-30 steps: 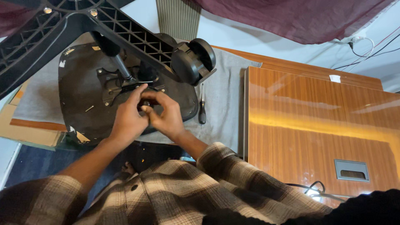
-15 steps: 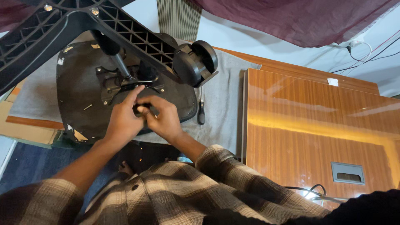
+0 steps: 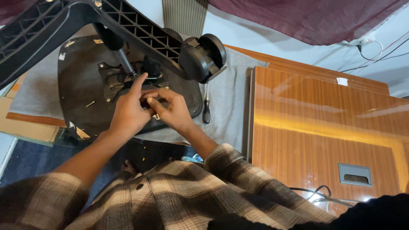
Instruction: The person works on an upside-down office chair, using both hands to thread and tighten a black knob or lever into the tilt mechanism under the seat. They repeatedly twist the component by hand, reposition it, and continue fastening it into place on the chair base.
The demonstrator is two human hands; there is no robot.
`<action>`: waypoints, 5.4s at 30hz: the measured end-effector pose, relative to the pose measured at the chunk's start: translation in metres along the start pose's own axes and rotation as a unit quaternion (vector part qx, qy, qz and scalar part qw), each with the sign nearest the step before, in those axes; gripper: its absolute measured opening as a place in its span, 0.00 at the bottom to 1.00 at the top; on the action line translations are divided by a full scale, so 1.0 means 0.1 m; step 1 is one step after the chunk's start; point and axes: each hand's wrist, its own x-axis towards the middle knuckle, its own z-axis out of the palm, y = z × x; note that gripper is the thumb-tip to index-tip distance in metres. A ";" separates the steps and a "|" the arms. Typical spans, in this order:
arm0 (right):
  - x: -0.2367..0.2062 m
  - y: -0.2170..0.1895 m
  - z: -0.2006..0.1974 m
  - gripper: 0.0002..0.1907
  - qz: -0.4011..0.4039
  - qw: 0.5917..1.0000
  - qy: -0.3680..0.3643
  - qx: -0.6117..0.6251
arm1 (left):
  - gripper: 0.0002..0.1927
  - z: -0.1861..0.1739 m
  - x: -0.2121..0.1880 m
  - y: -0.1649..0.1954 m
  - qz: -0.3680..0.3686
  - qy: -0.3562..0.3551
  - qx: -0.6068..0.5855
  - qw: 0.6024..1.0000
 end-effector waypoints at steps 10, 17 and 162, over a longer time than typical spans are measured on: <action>0.17 0.30 -0.21 0.10 0.139 0.973 -0.098 0.157 | 0.41 -0.01 0.02 -0.02 0.012 -0.031 0.065 0.997; 0.10 0.17 -0.32 0.07 0.037 0.993 -0.086 -0.065 | 0.44 0.08 -0.09 -0.01 -0.092 -0.013 0.050 0.994; -0.01 -0.20 0.09 0.12 -0.040 0.996 -0.028 -0.077 | 0.28 -0.05 -0.09 -0.13 0.024 -0.023 0.070 0.997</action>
